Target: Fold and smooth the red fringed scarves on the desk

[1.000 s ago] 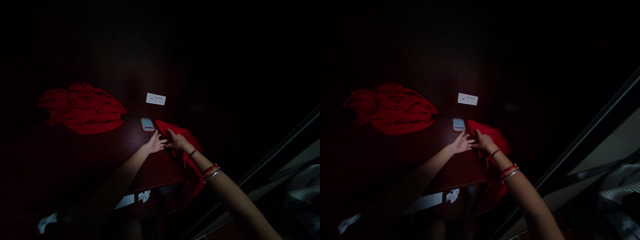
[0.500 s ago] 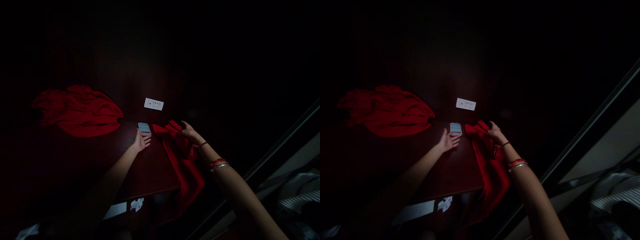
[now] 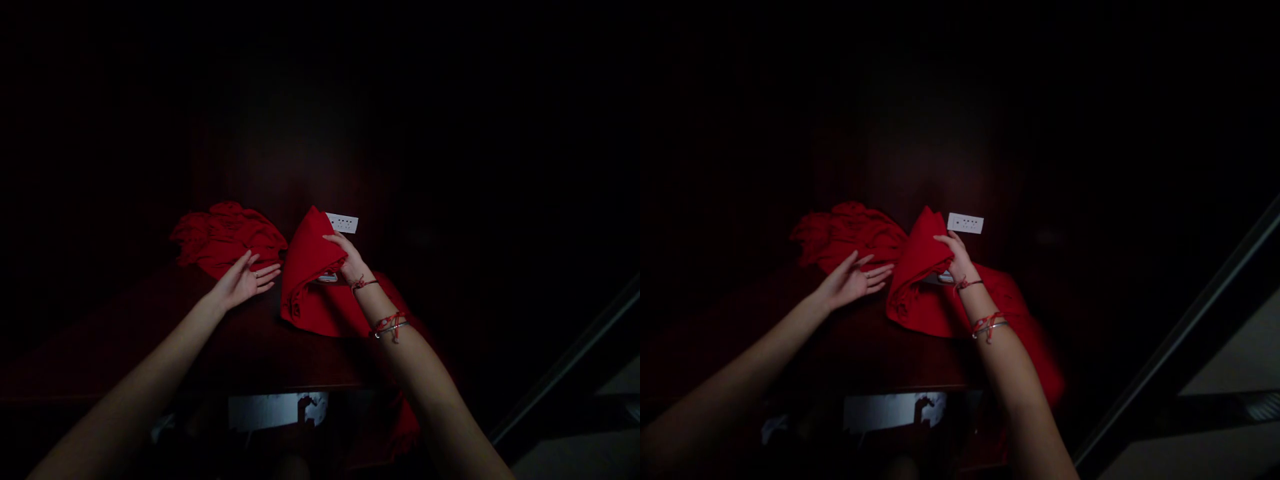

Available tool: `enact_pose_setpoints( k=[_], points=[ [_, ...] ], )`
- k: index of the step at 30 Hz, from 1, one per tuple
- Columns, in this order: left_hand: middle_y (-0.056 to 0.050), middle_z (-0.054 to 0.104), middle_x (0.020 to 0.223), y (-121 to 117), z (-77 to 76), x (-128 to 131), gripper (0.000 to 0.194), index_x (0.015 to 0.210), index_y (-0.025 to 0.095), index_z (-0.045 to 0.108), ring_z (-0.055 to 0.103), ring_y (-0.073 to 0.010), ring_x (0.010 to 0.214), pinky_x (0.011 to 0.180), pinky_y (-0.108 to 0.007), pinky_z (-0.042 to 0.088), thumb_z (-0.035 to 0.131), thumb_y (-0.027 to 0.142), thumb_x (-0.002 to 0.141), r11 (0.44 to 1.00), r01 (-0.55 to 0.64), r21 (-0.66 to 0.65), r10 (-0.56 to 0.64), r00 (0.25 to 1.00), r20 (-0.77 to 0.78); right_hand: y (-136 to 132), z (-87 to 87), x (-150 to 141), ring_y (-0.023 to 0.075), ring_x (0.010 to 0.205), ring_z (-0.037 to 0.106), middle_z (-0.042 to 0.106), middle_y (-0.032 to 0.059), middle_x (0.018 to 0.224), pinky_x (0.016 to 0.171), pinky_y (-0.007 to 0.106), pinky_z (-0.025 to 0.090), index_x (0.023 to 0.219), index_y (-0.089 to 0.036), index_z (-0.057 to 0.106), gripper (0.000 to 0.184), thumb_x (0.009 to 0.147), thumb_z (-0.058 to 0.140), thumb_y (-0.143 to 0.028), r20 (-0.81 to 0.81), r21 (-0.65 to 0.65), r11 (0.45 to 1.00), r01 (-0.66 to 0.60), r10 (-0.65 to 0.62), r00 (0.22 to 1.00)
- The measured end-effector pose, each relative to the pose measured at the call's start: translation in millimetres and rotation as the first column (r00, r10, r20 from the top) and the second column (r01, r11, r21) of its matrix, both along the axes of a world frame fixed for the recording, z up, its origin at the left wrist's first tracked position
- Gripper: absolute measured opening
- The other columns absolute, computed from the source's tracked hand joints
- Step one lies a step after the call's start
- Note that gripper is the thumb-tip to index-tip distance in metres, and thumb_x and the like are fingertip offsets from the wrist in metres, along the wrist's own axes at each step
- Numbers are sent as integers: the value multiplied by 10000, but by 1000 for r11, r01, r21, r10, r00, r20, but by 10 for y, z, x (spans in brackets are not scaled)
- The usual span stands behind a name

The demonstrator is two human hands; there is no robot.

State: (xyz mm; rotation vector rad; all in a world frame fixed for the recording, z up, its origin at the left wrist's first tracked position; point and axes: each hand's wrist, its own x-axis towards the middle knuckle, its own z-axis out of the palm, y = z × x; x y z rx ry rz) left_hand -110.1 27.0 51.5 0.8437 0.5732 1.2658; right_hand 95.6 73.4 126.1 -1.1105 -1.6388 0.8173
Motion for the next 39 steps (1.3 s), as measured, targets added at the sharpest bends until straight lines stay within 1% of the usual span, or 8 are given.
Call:
enact_pose_setpoints(
  k=[4, 8, 12, 18, 24, 31, 36, 39],
  points=[
    [-72, 550, 1003, -25, -134, -349, 249, 1008, 256, 425, 555, -178, 837, 606, -277, 445, 381, 378, 795, 972, -160, -174, 126, 973, -192, -31, -349, -313, 153, 967, 497, 467, 84, 1155, 727, 259, 445, 1265, -161, 130, 583, 742, 383, -206, -178, -250, 960, -122, 79, 981],
    [-54, 539, 988, 57, -393, -271, 234, 979, 272, 439, 565, -144, 743, 581, -248, 446, 448, 361, 762, 920, -274, -280, 168, 922, -350, -70, -411, -312, 161, 951, 507, 477, 74, 1145, 719, 249, 447, 1256, -191, 168, 607, 716, 445, -191, -215, -261, 953, -155, 99, 972],
    [-58, 552, 901, 152, -467, 66, 294, 971, 252, 455, 563, -147, 682, 599, -275, 451, 519, 372, 711, 923, -251, -291, 116, 903, -413, -62, -220, 33, 150, 900, 534, 500, 67, 1109, 706, 254, 459, 1215, -180, 250, 565, 700, 480, -200, -271, -185, 980, -76, 23, 962],
    [-62, 579, 721, 275, -346, 765, 284, 890, 161, 516, 555, -175, 625, 584, -307, 447, 474, 394, 733, 938, 76, -337, -216, 891, -401, -74, 240, 552, 125, 831, 555, 550, 52, 994, 705, 231, 461, 1118, -171, 359, 523, 631, 541, -121, -471, -122, 992, 13, -70, 879],
    [-5, 556, 917, 240, -315, 1240, 353, 1018, 282, 430, 536, -152, 744, 655, -291, 411, 546, 331, 688, 979, -105, -176, -2, 855, -518, -79, 512, 735, 120, 806, 553, 533, 54, 974, 669, 217, 468, 1124, -163, 336, 598, 577, 560, -75, -517, -104, 983, 153, -184, 836],
    [-85, 508, 1035, 236, -110, 761, 444, 1085, 254, 369, 529, -182, 840, 632, -300, 420, 291, 544, 758, 978, -139, -158, 87, 951, -297, -65, 362, 605, 116, 759, 544, 523, 33, 967, 655, 229, 465, 1144, -187, 326, 681, 529, 595, -73, -432, -95, 985, 143, -170, 886],
    [-78, 512, 1006, 209, 37, 196, 479, 1078, 257, 364, 548, -178, 777, 623, -328, 431, 308, 579, 729, 960, -241, -145, 183, 926, -330, -45, -82, -84, 118, 745, 540, 519, 52, 974, 651, 230, 454, 1180, -177, 288, 729, 533, 605, -67, -396, -162, 986, 22, -86, 914],
    [-61, 535, 945, 132, 13, -193, 508, 1096, 256, 356, 560, -167, 694, 580, -329, 446, 260, 596, 731, 909, -367, -196, 270, 879, -394, -106, -385, -558, 104, 678, 544, 539, 40, 922, 599, 233, 452, 1211, -217, 213, 717, 603, 582, -118, -403, -251, 949, -191, 77, 912]
  ],
)
